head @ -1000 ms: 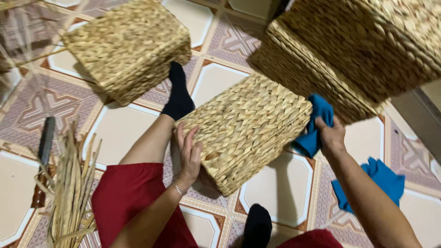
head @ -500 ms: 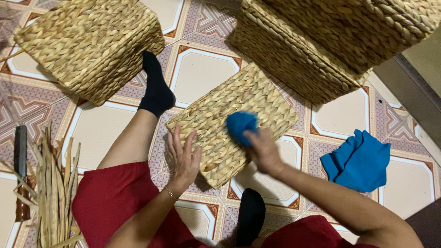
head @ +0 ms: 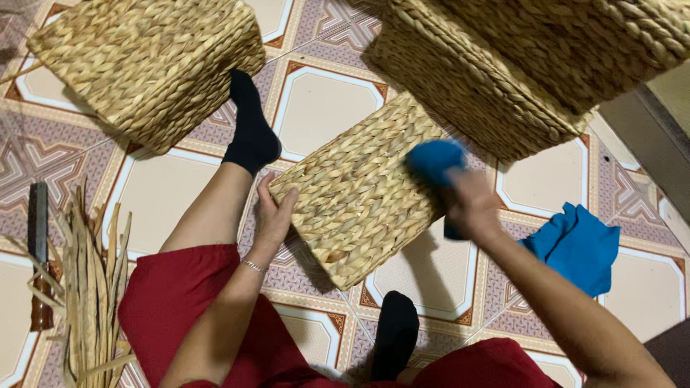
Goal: The person wipes the interior and exterior surfaces of a rectangular woven basket using a blue cloth. They rotate the basket to access different sides and corners, continuing to wipe until the entire surface is covered.
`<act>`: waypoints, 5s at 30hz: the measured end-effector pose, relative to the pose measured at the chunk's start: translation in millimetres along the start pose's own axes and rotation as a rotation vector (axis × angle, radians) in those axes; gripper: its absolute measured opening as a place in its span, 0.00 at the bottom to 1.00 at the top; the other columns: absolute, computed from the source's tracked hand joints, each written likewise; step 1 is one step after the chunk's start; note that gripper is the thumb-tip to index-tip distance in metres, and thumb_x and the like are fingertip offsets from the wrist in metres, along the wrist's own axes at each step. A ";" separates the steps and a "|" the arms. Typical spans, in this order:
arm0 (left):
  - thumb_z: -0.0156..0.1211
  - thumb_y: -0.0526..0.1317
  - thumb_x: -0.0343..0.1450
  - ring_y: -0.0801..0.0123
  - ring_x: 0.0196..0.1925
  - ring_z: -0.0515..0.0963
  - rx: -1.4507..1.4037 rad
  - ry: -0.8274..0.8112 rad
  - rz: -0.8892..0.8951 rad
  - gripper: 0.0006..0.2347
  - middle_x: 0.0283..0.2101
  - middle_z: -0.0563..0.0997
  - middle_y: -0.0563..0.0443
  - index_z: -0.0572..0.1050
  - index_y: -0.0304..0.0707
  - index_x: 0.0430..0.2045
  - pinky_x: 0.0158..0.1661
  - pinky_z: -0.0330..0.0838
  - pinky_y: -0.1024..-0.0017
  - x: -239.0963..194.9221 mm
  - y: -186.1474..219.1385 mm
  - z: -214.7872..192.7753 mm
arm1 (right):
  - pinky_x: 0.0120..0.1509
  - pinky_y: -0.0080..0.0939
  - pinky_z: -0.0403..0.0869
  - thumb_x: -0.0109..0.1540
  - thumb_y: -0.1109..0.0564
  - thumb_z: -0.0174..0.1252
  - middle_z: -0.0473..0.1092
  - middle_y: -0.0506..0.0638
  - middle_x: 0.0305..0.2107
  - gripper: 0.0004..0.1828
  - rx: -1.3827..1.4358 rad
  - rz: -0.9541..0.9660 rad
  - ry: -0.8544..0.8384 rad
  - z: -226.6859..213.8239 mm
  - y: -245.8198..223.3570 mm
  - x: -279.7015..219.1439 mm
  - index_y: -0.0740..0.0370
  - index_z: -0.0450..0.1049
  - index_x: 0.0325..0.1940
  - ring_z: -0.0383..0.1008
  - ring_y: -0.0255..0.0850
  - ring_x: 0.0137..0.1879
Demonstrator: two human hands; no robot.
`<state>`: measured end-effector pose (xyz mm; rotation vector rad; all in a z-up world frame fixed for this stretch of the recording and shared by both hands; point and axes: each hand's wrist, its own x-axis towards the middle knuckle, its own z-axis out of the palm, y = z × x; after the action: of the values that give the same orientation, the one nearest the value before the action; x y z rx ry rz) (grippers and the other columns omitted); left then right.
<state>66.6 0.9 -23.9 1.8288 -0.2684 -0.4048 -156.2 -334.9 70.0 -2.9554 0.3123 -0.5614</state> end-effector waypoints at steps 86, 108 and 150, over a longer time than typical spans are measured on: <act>0.42 0.51 0.80 0.57 0.50 0.75 -0.066 0.046 0.179 0.22 0.47 0.77 0.39 0.63 0.36 0.64 0.51 0.68 0.61 -5.8 -21.8 -3.4 | 0.30 0.55 0.73 0.59 0.56 0.64 0.66 0.63 0.36 0.24 -0.189 -0.002 -0.261 12.9 -27.8 44.2 0.62 0.68 0.58 0.69 0.57 0.41; 0.50 0.52 0.76 0.55 0.57 0.76 -0.052 -0.024 -0.027 0.23 0.56 0.76 0.37 0.61 0.41 0.63 0.57 0.67 0.63 -8.4 -14.5 -5.4 | 0.33 0.44 0.77 0.59 0.64 0.63 0.68 0.56 0.37 0.29 0.194 -0.437 -0.413 5.0 -116.0 -43.9 0.54 0.69 0.64 0.70 0.46 0.40; 0.48 0.51 0.77 0.53 0.59 0.75 -0.069 0.050 0.073 0.22 0.57 0.75 0.35 0.61 0.40 0.63 0.58 0.68 0.61 -2.7 -31.2 6.2 | 0.49 0.64 0.71 0.59 0.54 0.65 0.67 0.65 0.41 0.26 -0.157 0.334 0.002 45.0 44.8 39.2 0.62 0.68 0.59 0.69 0.63 0.47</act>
<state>60.9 5.5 -54.9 1.7536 -0.2822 -0.3134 -111.7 -383.8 35.3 -2.9503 0.8663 -0.5156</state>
